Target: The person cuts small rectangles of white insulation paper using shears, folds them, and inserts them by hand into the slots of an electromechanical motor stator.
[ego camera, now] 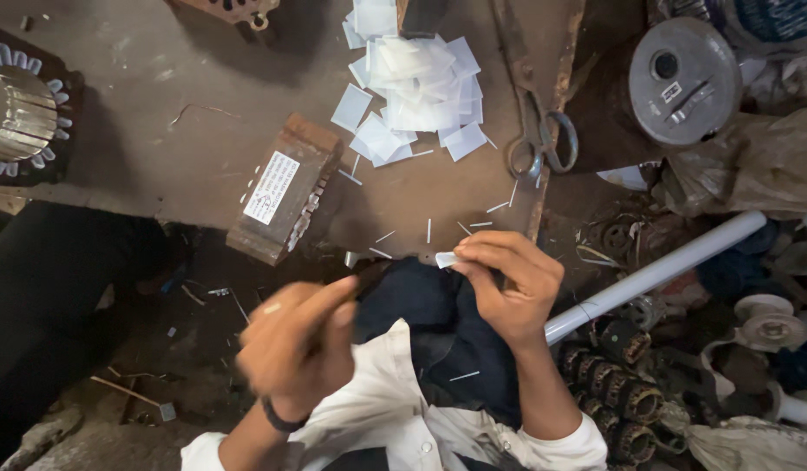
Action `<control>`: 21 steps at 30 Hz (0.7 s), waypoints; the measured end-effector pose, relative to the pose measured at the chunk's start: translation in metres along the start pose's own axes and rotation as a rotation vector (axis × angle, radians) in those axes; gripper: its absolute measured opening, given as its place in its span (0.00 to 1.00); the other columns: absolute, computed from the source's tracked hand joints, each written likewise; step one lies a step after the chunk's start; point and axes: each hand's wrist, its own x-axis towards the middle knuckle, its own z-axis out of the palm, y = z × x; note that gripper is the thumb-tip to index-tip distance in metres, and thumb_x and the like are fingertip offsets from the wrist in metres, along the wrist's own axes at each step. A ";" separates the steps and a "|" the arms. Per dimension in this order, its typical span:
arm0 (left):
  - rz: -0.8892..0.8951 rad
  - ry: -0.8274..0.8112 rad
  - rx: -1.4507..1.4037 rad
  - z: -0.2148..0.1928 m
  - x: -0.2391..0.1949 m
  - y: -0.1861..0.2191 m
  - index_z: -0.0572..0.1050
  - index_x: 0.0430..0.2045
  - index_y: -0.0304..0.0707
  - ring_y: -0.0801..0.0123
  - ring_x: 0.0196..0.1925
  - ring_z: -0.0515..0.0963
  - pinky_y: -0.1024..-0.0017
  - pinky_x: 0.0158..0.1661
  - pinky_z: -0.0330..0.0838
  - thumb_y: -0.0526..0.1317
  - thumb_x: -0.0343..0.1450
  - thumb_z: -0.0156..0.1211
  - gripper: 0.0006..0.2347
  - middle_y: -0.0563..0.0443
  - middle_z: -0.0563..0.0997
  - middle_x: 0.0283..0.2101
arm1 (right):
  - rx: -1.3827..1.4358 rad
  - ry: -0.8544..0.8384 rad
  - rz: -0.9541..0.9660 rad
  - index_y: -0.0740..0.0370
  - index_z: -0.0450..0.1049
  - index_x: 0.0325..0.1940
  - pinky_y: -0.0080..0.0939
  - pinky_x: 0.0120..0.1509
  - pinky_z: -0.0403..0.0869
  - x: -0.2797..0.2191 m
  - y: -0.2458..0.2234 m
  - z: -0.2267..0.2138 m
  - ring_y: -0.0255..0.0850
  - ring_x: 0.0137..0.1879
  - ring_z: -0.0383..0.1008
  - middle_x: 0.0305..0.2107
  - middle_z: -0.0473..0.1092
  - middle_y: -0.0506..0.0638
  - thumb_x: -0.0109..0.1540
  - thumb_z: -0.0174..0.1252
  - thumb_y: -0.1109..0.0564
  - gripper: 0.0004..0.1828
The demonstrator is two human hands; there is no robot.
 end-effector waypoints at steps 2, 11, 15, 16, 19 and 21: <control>0.139 0.093 0.066 -0.019 0.002 -0.006 0.76 0.46 0.28 0.58 0.38 0.82 0.63 0.38 0.78 0.36 0.77 0.58 0.08 0.43 0.78 0.36 | -0.003 -0.001 0.012 0.66 0.80 0.37 0.35 0.46 0.77 0.002 0.000 0.000 0.41 0.41 0.81 0.36 0.78 0.53 0.54 0.70 0.71 0.10; -0.204 0.045 -0.103 -0.018 0.035 -0.059 0.72 0.49 0.24 0.70 0.51 0.79 0.73 0.53 0.72 0.64 0.82 0.46 0.31 0.43 0.78 0.49 | 0.047 -0.041 0.050 0.67 0.80 0.38 0.32 0.43 0.76 0.011 -0.016 0.011 0.37 0.39 0.80 0.36 0.77 0.52 0.56 0.70 0.70 0.08; -0.528 0.061 -0.519 -0.002 0.022 -0.072 0.76 0.42 0.20 0.71 0.27 0.77 0.76 0.31 0.70 0.62 0.81 0.46 0.31 0.43 0.80 0.30 | 0.080 -0.114 0.069 0.66 0.80 0.39 0.32 0.40 0.76 0.017 -0.026 0.029 0.35 0.36 0.79 0.36 0.77 0.51 0.57 0.70 0.69 0.08; -0.541 0.090 -0.547 0.000 0.019 -0.074 0.75 0.43 0.19 0.70 0.27 0.78 0.75 0.30 0.71 0.61 0.81 0.46 0.31 0.43 0.79 0.29 | 0.098 -0.128 0.058 0.66 0.80 0.39 0.32 0.40 0.76 0.019 -0.027 0.035 0.35 0.36 0.79 0.37 0.77 0.51 0.58 0.69 0.69 0.08; -0.555 0.145 -0.672 0.000 0.012 -0.077 0.74 0.41 0.17 0.67 0.27 0.78 0.73 0.30 0.72 0.59 0.82 0.46 0.30 0.42 0.79 0.30 | 0.105 -0.157 -0.031 0.65 0.79 0.40 0.34 0.41 0.76 0.030 -0.029 0.052 0.38 0.37 0.79 0.38 0.76 0.51 0.59 0.69 0.68 0.07; -0.537 0.171 -0.701 -0.001 0.011 -0.079 0.73 0.40 0.17 0.66 0.26 0.78 0.72 0.30 0.72 0.58 0.81 0.46 0.30 0.41 0.79 0.30 | 0.092 -0.171 -0.085 0.65 0.78 0.39 0.36 0.40 0.75 0.040 -0.030 0.065 0.39 0.36 0.78 0.38 0.75 0.51 0.60 0.69 0.68 0.07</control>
